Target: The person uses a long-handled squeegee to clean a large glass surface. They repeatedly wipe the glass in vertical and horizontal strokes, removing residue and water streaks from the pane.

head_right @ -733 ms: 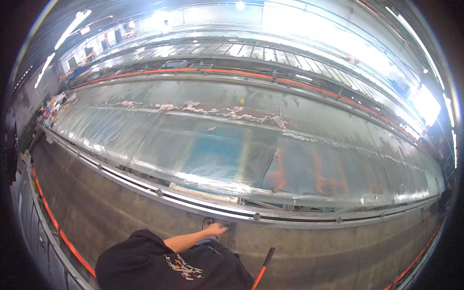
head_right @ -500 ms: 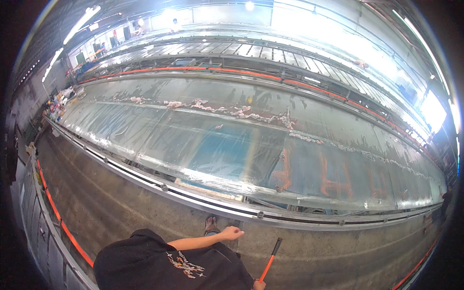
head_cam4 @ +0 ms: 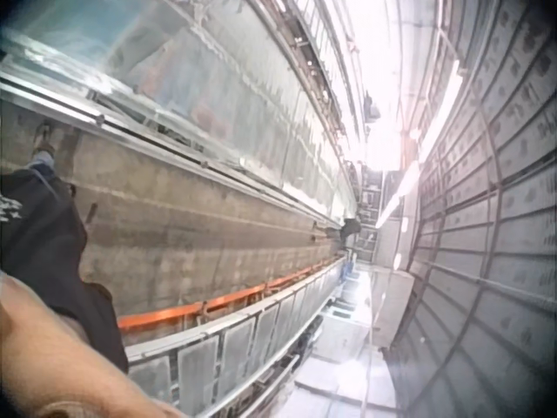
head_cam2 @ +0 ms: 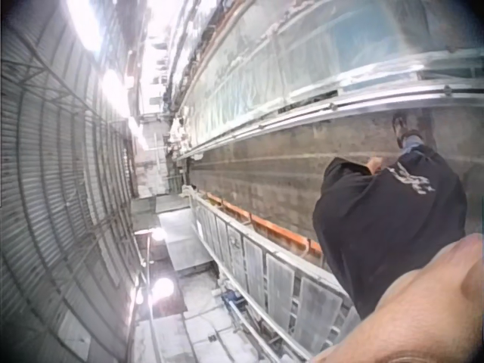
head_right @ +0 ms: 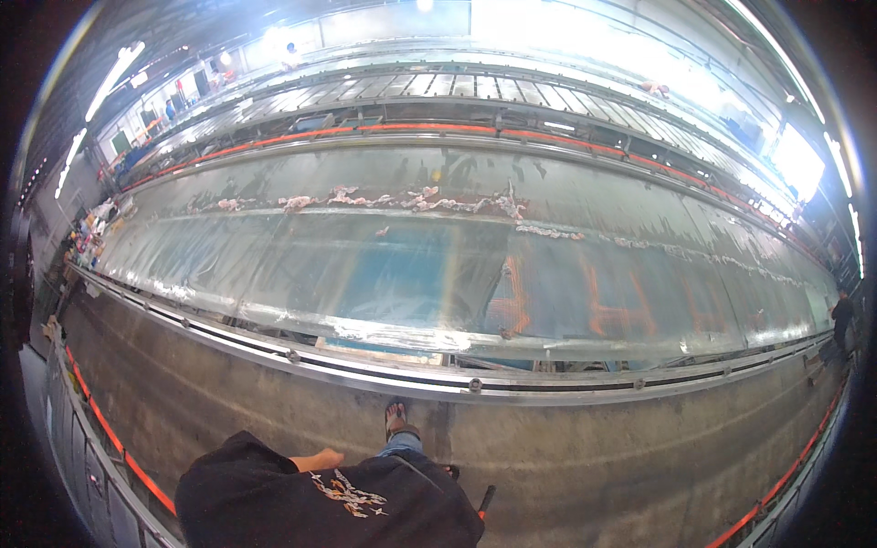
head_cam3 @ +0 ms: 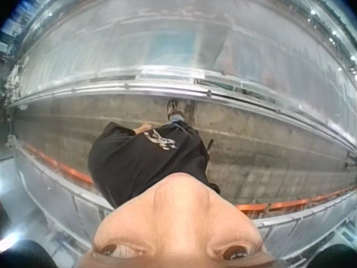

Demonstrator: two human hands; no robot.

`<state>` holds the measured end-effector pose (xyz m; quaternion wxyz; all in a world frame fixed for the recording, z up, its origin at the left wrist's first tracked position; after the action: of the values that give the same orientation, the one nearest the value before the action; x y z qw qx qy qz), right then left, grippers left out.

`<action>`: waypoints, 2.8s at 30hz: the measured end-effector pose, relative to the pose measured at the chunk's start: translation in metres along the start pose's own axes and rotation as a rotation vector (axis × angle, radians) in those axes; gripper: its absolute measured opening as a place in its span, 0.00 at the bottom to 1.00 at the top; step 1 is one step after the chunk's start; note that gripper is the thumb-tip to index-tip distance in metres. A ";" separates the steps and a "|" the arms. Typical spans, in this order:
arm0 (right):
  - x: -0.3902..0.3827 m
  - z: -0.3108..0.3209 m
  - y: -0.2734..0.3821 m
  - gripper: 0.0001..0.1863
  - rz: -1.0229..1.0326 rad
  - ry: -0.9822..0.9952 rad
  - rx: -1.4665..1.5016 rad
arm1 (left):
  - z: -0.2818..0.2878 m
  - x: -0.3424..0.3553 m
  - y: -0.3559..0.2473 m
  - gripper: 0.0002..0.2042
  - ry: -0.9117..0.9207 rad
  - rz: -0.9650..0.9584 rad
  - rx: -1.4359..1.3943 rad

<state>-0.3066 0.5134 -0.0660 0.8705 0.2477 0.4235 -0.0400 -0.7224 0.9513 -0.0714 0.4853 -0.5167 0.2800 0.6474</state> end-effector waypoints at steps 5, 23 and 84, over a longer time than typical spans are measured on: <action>-0.003 -0.014 0.002 0.16 0.023 0.043 -0.055 | -0.052 0.041 -0.024 0.18 0.090 -0.141 0.127; -0.003 -0.002 0.026 0.12 0.123 -0.019 0.157 | -0.038 0.017 -0.147 0.25 -0.138 -0.238 0.392; 0.023 -0.051 0.096 0.24 0.130 0.106 -0.079 | -0.037 -0.045 -0.176 0.45 -0.082 -0.412 0.349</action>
<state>-0.3018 0.6242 -0.0719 0.8567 0.2421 0.4532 0.0465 -0.5465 0.9698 -0.0157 0.6994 -0.4449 0.2564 0.4972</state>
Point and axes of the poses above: each hand's wrist, its own x-axis towards the middle knuckle, its own z-axis out of the back of the hand, y = z × x, the point moved 10 cm from there along x, towards the middle knuckle, and after that the axes turned 7 degrees about y, right-handed, at the moved point
